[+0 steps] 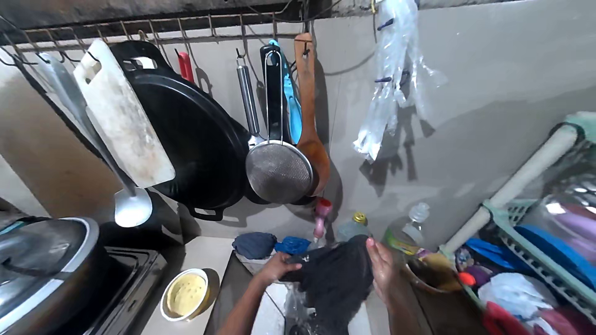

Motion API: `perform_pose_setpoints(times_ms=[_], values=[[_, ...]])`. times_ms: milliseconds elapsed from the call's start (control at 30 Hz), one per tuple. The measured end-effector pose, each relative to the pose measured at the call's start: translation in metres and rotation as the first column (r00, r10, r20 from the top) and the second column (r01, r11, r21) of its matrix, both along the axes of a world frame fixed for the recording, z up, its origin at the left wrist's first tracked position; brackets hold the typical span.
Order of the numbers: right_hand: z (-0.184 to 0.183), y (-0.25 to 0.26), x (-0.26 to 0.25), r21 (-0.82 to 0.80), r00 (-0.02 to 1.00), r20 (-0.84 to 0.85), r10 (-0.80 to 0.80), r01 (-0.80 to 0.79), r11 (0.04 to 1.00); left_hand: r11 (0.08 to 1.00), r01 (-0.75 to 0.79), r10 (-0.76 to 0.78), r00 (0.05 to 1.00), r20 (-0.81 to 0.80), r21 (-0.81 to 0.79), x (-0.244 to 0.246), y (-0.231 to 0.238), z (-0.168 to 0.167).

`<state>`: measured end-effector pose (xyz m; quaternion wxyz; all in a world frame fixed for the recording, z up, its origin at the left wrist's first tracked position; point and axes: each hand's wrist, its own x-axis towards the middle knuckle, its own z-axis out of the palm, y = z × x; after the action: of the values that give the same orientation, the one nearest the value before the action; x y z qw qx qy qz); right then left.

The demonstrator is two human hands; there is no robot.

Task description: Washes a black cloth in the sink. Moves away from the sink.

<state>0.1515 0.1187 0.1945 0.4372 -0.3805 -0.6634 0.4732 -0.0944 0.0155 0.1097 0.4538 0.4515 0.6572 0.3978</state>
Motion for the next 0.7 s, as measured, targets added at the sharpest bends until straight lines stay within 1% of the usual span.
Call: perform_pose_setpoints(times_ms=[33,67,100,133,167,200,233,267,300,333,367,433,467,500,533,567,600,633,667,700], values=[[-0.007,0.004,0.007,0.030,0.976,0.219,-0.009,0.003,1.000,1.000,-0.029,0.029,0.999,-0.033,-0.004,-0.008,-0.003,0.010],[-0.012,0.005,0.010,0.012,0.877,0.479,0.033,-0.044,0.999,0.998,-0.060,0.060,0.998,-0.033,-0.002,-0.014,-0.005,0.019],[-0.017,0.004,0.007,-0.054,0.715,0.690,0.114,-0.107,0.993,0.995,-0.105,0.105,0.995,0.001,-0.001,-0.015,-0.006,0.028],[-0.025,-0.001,0.000,-0.116,0.579,0.795,0.181,-0.148,0.982,0.988,-0.153,0.154,0.987,0.041,-0.007,-0.012,-0.007,0.035],[-0.034,-0.010,-0.010,-0.158,0.514,0.826,0.229,-0.178,0.971,0.983,-0.183,0.184,0.981,0.062,-0.020,-0.006,-0.005,0.037],[-0.043,-0.017,-0.021,-0.171,0.512,0.817,0.266,-0.226,0.959,0.982,-0.184,0.186,0.981,0.053,-0.036,0.001,-0.004,0.038],[-0.054,-0.021,-0.033,-0.172,0.546,0.776,0.315,-0.298,0.939,0.986,-0.159,0.161,0.986,0.031,-0.057,0.008,-0.002,0.040],[-0.069,-0.023,-0.045,-0.167,0.601,0.705,0.376,-0.375,0.912,0.987,-0.139,0.141,0.990,0.015,-0.079,0.015,-0.002,0.041],[-0.083,-0.025,-0.057,-0.166,0.649,0.625,0.434,-0.433,0.886,0.985,-0.147,0.150,0.988,0.026,-0.088,0.022,-0.003,0.044],[-0.096,-0.028,-0.066,-0.172,0.685,0.556,0.471,-0.460,0.871,0.979,-0.185,0.190,0.980,0.054,-0.081,0.028,-0.004,0.050],[-0.111,-0.030,-0.071,-0.187,0.728,0.484,0.486,-0.457,0.870,0.967,-0.247,0.252,0.963,0.100,-0.063,0.031,-0.005,0.060],[-0.146,-0.033,-0.072,-0.247,0.823,0.349,0.448,-0.380,0.891,0.927,-0.373,0.369,0.901,0.229,-0.027,0.032,-0.013,0.090],[-0.165,-0.033,-0.069,-0.279,0.849,0.339,0.405,-0.321,0.905,0.904,-0.427,0.407,0.859,0.309,-0.002,0.031,-0.019,0.108],[-0.181,-0.031,-0.066,-0.324,0.858,0.359,0.368,-0.255,0.911,0.878,-0.477,0.427,0.806,0.410,0.023,0.029,-0.026,0.123],[-0.192,-0.028,-0.060,-0.380,0.859,0.381,0.343,-0.193,0.905,0.850,-0.525,0.420,0.733,0.535,0.051,0.026,-0.033,0.134],[-0.199,-0.027,-0.053,-0.435,0.881,0.365,0.301,-0.125,0.892,0.815,-0.574,0.382,0.635,0.672,0.079,0.022,-0.040,0.141],[-0.202,-0.029,-0.046,-0.493,0.929,0.287,0.231,-0.064,0.867,0.779,-0.618,0.300,0.515,0.803,0.105,0.018,-0.047,0.144],[-0.198,-0.033,-0.042,-0.564,0.978,0.153,0.140,-0.030,0.825,0.737,-0.664,0.197,0.387,0.901,0.124,0.012,-0.051,0.139],[-0.188,-0.038,-0.041,-0.634,0.998,0.034,0.053,-0.019,0.773,0.686,-0.719,0.136,0.281,0.950,0.114,0.007,-0.052,0.128],[-0.172,-0.045,-0.045,-0.671,0.998,-0.048,-0.037,-0.005,0.742,0.630,-0.773,0.144,0.212,0.967,0.076,0.005,-0.050,0.109]])
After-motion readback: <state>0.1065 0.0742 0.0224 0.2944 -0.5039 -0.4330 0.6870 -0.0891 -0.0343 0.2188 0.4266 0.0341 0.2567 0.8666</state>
